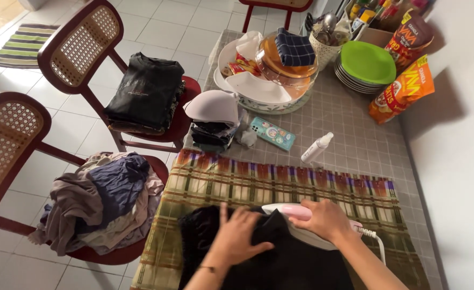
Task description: Ironing and folding a black t-shirt and then a pair of black pants.
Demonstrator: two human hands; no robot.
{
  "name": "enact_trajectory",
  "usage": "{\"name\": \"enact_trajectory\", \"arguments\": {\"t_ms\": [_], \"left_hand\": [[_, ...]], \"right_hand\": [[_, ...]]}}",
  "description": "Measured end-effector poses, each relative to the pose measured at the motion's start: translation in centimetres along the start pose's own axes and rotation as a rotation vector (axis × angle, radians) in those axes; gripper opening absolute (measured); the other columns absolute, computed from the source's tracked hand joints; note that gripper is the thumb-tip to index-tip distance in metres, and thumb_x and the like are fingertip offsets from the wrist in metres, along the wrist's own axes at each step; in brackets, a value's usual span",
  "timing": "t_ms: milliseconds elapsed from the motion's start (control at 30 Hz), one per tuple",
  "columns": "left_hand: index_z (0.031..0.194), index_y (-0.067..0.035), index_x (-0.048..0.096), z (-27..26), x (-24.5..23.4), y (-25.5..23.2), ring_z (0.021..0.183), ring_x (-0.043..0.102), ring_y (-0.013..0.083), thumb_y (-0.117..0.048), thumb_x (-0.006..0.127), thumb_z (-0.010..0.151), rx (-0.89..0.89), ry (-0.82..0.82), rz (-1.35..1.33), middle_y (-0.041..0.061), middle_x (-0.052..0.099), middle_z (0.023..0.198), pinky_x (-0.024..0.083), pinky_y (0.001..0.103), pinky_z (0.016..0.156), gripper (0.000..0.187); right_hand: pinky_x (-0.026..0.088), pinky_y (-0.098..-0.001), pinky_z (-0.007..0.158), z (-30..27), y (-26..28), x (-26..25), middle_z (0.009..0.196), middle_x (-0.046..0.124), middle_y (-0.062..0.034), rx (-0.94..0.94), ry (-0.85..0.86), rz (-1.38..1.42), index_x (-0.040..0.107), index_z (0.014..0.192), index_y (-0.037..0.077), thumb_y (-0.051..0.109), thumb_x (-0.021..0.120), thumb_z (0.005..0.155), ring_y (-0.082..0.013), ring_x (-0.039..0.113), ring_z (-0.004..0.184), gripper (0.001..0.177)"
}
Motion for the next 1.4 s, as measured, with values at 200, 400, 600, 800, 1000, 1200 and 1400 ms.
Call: {"name": "enact_trajectory", "arguments": {"t_ms": [200, 400, 600, 800, 1000, 1200, 1400], "left_hand": [[0.103, -0.011, 0.066, -3.4, 7.8, -0.9, 0.099, 0.062, 0.0278, -0.018, 0.071, 0.077, 0.151, 0.037, 0.052, 0.005, 0.065, 0.099, 0.047, 0.046, 0.085, 0.027], [0.094, -0.009, 0.062, -10.0, 17.2, -0.3, 0.09, 0.062, 0.0256, -0.024, 0.076, 0.081, 0.293, -0.01, -0.038, 0.005, 0.058, 0.093, 0.05, 0.04, 0.072, 0.024], [0.083, -0.007, 0.067, -5.2, 0.7, 0.5, 0.095, 0.061, 0.0356, -0.014, 0.07, 0.067, -0.117, -0.221, -0.075, 0.015, 0.063, 0.09, 0.047, 0.05, 0.086, 0.017], [0.107, -0.012, 0.067, -6.0, -7.0, 12.1, 0.116, 0.057, 0.0399, -0.011, 0.063, 0.059, -0.339, -0.153, 0.278, 0.015, 0.065, 0.111, 0.041, 0.061, 0.098, 0.049], [0.095, -0.008, 0.059, -9.6, -6.2, 11.6, 0.106, 0.057, 0.0356, 0.01, 0.061, 0.067, -0.418, -0.099, -0.128, 0.013, 0.057, 0.102, 0.049, 0.047, 0.087, 0.034], [0.09, -0.009, 0.058, -10.0, -7.1, 8.7, 0.099, 0.056, 0.0356, 0.01, 0.063, 0.059, -0.358, -0.28, 0.031, 0.011, 0.055, 0.097, 0.045, 0.047, 0.077, 0.036], [0.096, -0.013, 0.059, -10.6, -5.3, 12.1, 0.105, 0.057, 0.0304, 0.007, 0.062, 0.067, -0.5, -0.13, 0.171, 0.005, 0.057, 0.104, 0.047, 0.044, 0.086, 0.035]], "right_hand": [[0.061, -0.0431, 0.074, 0.3, -0.6, -0.8, 0.072, 0.076, -0.0144, -0.004, -0.015, 0.031, 0.079, 0.102, 0.02, 0.069, 0.074, 0.069, -0.032, 0.077, 0.073, 0.059], [0.057, -0.0471, 0.061, -0.5, 1.1, 0.3, 0.064, 0.069, -0.0173, -0.357, -0.023, -0.052, 0.077, 0.096, 0.02, 0.064, 0.078, 0.066, -0.0374, 0.071, 0.061, 0.054], [0.056, -0.0496, 0.059, 0.7, 7.0, 1.5, 0.058, 0.067, -0.0184, -0.474, -0.041, -0.034, 0.072, 0.086, 0.015, 0.062, 0.078, 0.07, -0.038, 0.07, 0.062, 0.05], [0.056, -0.048, 0.059, 1.4, 10.1, 1.2, 0.058, 0.066, -0.0177, -0.484, -0.041, -0.06, 0.067, 0.085, 0.012, 0.063, 0.077, 0.071, -0.0373, 0.069, 0.061, 0.054], [0.057, -0.0472, 0.06, 1.9, 11.1, 2.6, 0.06, 0.068, -0.0157, -0.57, -0.05, -0.012, 0.067, 0.084, 0.011, 0.064, 0.075, 0.072, -0.0352, 0.071, 0.063, 0.055], [0.058, -0.0481, 0.062, 2.2, 15.6, 2.3, 0.067, 0.069, -0.0205, -0.431, -0.065, -0.043, 0.071, 0.089, 0.011, 0.067, 0.073, 0.074, -0.0375, 0.071, 0.066, 0.059], [0.059, -0.0484, 0.066, 2.7, 6.4, 2.7, 0.071, 0.073, -0.0166, -0.163, -0.086, 0.021, 0.073, 0.092, 0.014, 0.07, 0.068, 0.073, -0.0349, 0.074, 0.069, 0.06]]}}
Point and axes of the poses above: each hand's wrist, its own z-axis towards the middle knuckle, its own x-axis out of the palm, y = z × x, the point moved 6 cm from there along z, towards the middle knuckle
